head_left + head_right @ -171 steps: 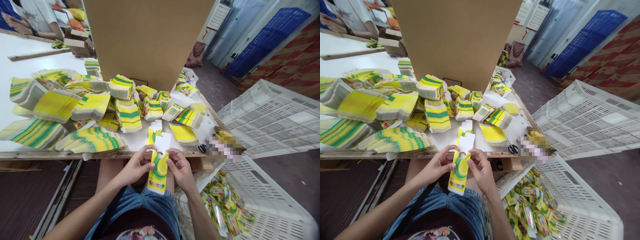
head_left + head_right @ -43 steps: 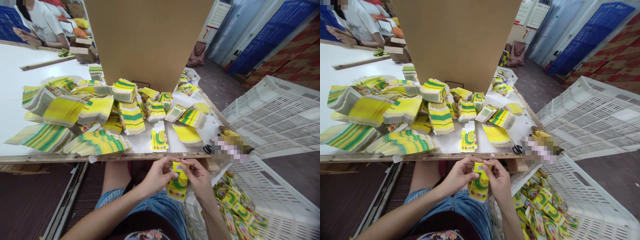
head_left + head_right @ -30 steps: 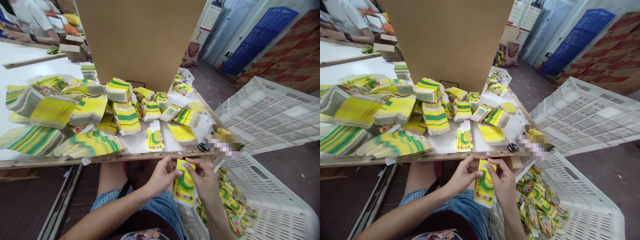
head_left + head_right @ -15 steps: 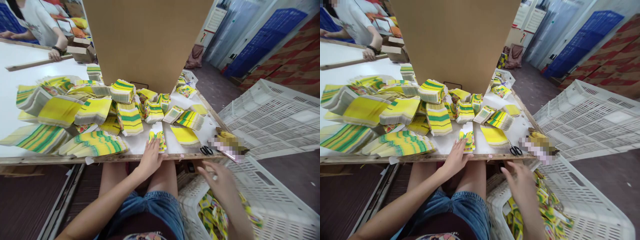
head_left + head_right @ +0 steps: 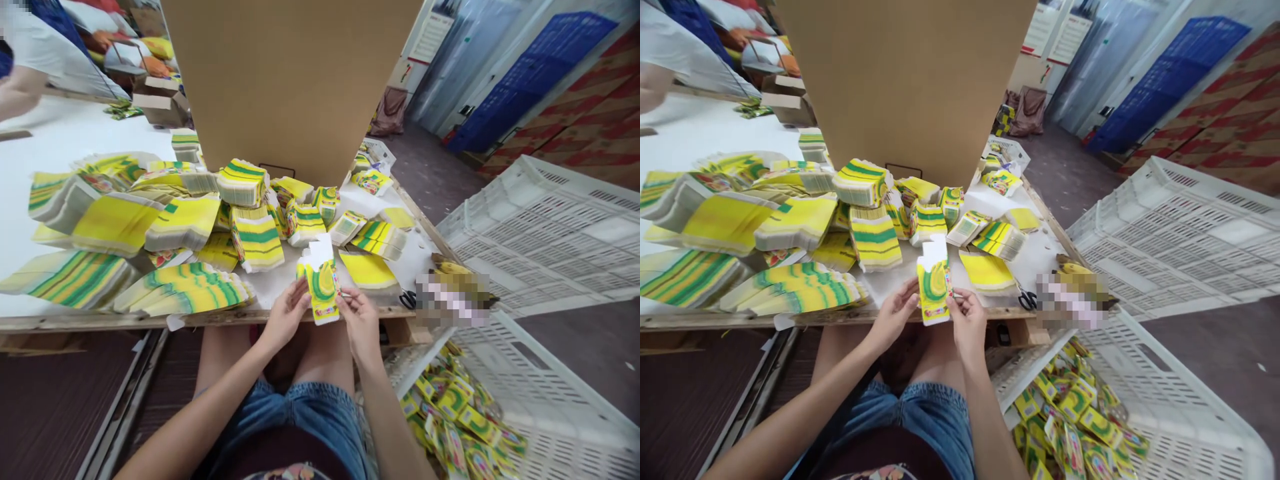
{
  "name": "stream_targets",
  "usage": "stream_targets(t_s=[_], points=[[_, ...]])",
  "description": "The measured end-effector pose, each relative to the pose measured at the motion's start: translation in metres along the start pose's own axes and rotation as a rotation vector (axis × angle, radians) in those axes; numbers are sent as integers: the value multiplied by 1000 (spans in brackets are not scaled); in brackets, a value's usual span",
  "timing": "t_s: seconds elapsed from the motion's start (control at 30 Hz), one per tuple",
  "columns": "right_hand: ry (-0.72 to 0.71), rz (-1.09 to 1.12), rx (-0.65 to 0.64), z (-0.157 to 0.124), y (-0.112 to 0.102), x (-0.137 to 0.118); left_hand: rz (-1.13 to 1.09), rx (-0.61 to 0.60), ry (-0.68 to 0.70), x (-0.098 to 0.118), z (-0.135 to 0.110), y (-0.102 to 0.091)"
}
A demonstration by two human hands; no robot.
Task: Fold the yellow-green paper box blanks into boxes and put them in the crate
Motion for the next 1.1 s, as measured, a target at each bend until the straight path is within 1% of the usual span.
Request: stream_targets(t_s=[0.07,0.17,0.23,0.27,0.4,0.5,0.6,0.73,0.8,0.83,0.87,0.97,1.03,1.1], points=[[51,127,-55,-16,6,6,-144,-85,-17,2,-3,10],[122,263,-96,-34,16,15,-410,-225,-40,6,-12,26],[152,319,-105,-41,20,20,-585,-275,-43,9,-18,31],[160,339,-110,-43,21,21,-635,-274,-40,11,-20,30],[141,365,-142,-47,25,16,-657,-203,-64,13,-22,24],[123,338,-176,-51,28,9,-623,-83,-133,7,-21,19],[115,275,-168,-56,30,5,-564,23,-165,-2,-21,15],[58,71,-92,-60,26,1,-488,91,-144,-4,-25,11],[17,40,-101,-59,25,-4,-417,123,-108,2,-30,7],[-5,60,-127,-58,26,-6,-384,116,-90,7,-32,6],[-28,94,-164,-56,27,-10,-359,86,-74,12,-34,6],[-81,178,-288,-52,27,-23,-345,-77,-58,28,-39,12],[-91,169,-366,-50,25,-30,-370,-171,-79,35,-41,15],[-82,101,-449,-49,24,-34,-424,-245,-124,36,-43,18]])
Point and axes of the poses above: each hand's wrist, its own z-axis towards the middle knuckle, its own y-axis out of the palm, x = y × z, the point moved 7 cm from there along z, towards the middle knuckle, and after that the axes turned 12 degrees about -x, right-handed, at the moved point
